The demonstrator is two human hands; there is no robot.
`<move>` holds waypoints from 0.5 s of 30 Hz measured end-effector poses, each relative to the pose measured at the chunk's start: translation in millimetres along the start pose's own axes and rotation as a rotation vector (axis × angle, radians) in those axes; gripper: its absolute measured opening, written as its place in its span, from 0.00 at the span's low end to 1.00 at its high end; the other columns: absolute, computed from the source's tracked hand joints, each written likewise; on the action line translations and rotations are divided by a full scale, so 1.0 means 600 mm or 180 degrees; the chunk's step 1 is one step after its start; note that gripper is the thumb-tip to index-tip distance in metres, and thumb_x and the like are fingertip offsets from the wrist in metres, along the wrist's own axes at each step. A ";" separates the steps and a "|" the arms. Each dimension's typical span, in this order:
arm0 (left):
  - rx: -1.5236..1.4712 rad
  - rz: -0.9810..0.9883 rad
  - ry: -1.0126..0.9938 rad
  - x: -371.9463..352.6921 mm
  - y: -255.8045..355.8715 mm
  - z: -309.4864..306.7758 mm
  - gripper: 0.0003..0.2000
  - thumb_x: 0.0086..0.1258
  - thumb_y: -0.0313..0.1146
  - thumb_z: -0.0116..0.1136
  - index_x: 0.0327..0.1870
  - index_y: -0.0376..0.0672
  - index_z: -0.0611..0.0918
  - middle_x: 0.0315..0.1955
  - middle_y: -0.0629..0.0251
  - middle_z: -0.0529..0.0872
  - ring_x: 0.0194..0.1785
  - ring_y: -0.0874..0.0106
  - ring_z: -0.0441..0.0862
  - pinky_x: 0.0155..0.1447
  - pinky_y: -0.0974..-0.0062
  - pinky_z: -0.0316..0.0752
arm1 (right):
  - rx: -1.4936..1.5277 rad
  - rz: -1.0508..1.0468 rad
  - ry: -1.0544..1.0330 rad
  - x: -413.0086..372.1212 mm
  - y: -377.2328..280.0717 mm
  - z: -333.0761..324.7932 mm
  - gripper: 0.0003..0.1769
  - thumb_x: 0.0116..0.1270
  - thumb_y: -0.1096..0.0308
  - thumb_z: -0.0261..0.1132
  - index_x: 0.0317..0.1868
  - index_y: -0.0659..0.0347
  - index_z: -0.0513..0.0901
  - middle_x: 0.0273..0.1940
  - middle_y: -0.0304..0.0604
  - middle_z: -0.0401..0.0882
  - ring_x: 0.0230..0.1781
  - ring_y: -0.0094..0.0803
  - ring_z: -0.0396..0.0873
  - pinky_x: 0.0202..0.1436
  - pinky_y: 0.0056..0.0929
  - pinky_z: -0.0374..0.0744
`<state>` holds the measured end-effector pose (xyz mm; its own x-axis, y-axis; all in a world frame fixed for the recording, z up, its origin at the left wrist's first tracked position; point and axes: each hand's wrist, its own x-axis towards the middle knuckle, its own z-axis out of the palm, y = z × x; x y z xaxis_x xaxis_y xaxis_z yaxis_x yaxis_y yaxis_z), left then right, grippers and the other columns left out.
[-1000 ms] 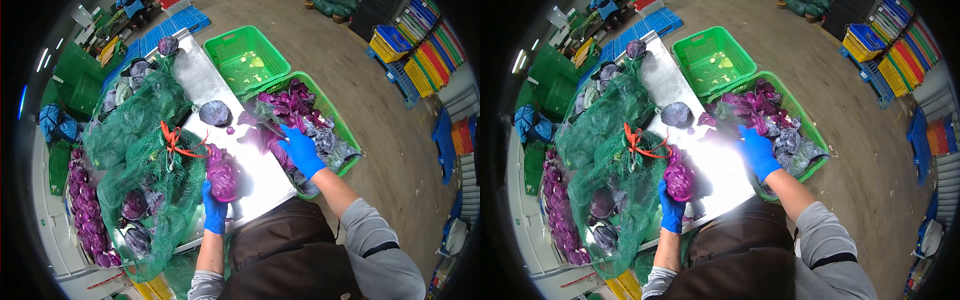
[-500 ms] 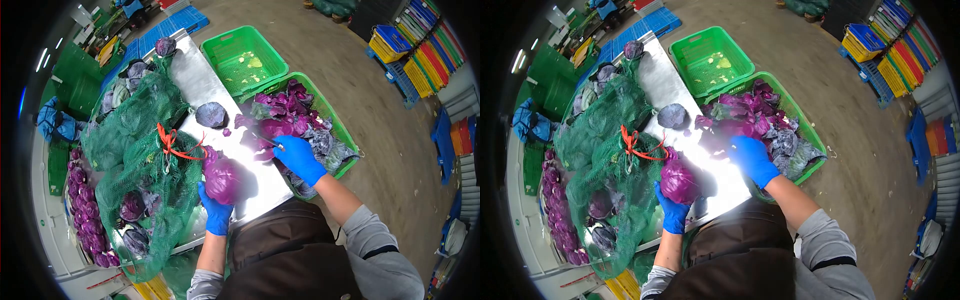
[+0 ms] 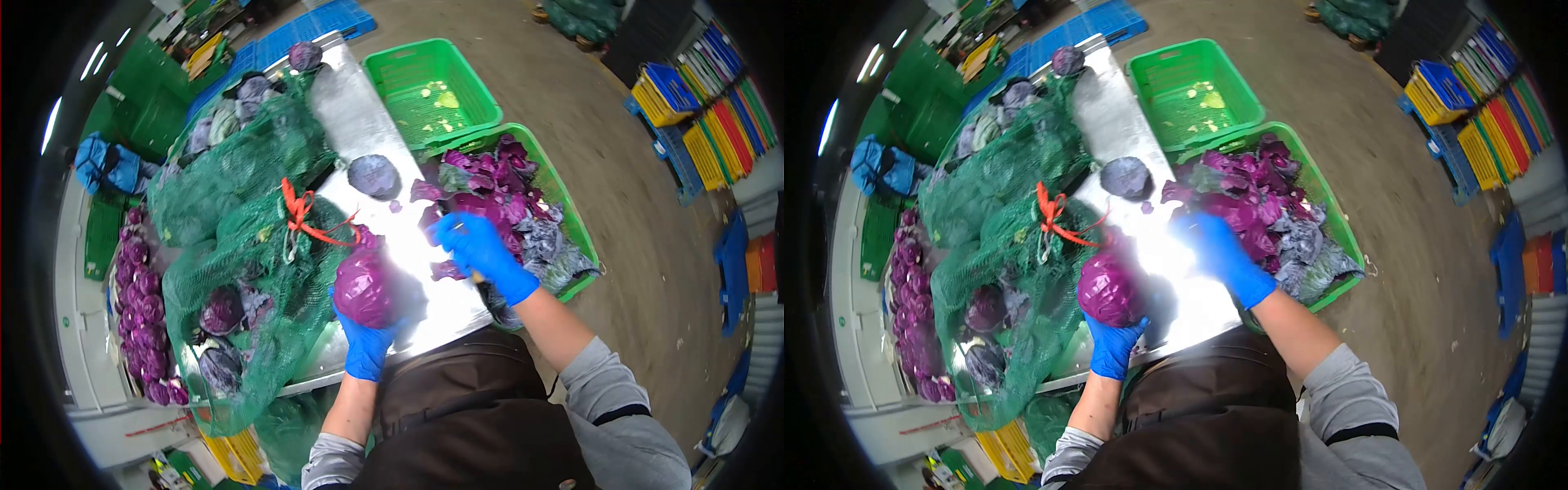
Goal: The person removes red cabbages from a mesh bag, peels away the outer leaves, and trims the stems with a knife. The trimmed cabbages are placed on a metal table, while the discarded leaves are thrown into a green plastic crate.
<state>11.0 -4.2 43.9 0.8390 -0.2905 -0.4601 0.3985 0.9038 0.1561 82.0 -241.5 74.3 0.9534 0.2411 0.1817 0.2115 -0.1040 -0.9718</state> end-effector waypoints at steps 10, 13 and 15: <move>0.0072 0.0549 0.0196 -0.041 0.092 -0.002 0.34 0.65 0.64 0.35 0.63 0.48 0.67 0.61 0.57 0.69 0.63 0.55 0.67 0.66 0.50 0.61 | 0.0065 0.0420 -0.0298 0.032 -0.083 0.178 0.20 0.56 0.63 0.71 0.48 0.61 0.79 0.40 0.38 0.79 0.42 0.23 0.76 0.44 0.24 0.75; 0.0099 0.0583 0.0233 -0.075 0.128 -0.023 0.34 0.65 0.64 0.37 0.63 0.47 0.68 0.60 0.57 0.71 0.62 0.57 0.69 0.65 0.53 0.63 | 0.0865 0.0840 0.0092 0.047 0.001 0.168 0.15 0.58 0.65 0.68 0.45 0.61 0.80 0.34 0.37 0.81 0.32 0.22 0.77 0.40 0.23 0.76; 0.0098 0.0636 0.0010 -0.090 0.172 -0.073 0.33 0.65 0.63 0.38 0.62 0.46 0.69 0.59 0.58 0.73 0.60 0.59 0.71 0.64 0.55 0.65 | 0.0442 0.1220 0.0239 0.057 0.008 0.161 0.16 0.61 0.69 0.65 0.48 0.64 0.78 0.37 0.40 0.80 0.33 0.23 0.77 0.39 0.22 0.77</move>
<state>-9.1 118.6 46.8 0.9013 -0.1052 -0.4201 0.2354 0.9333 0.2712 95.1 -140.6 61.2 0.9716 0.1385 -0.1919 -0.1881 -0.0400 -0.9813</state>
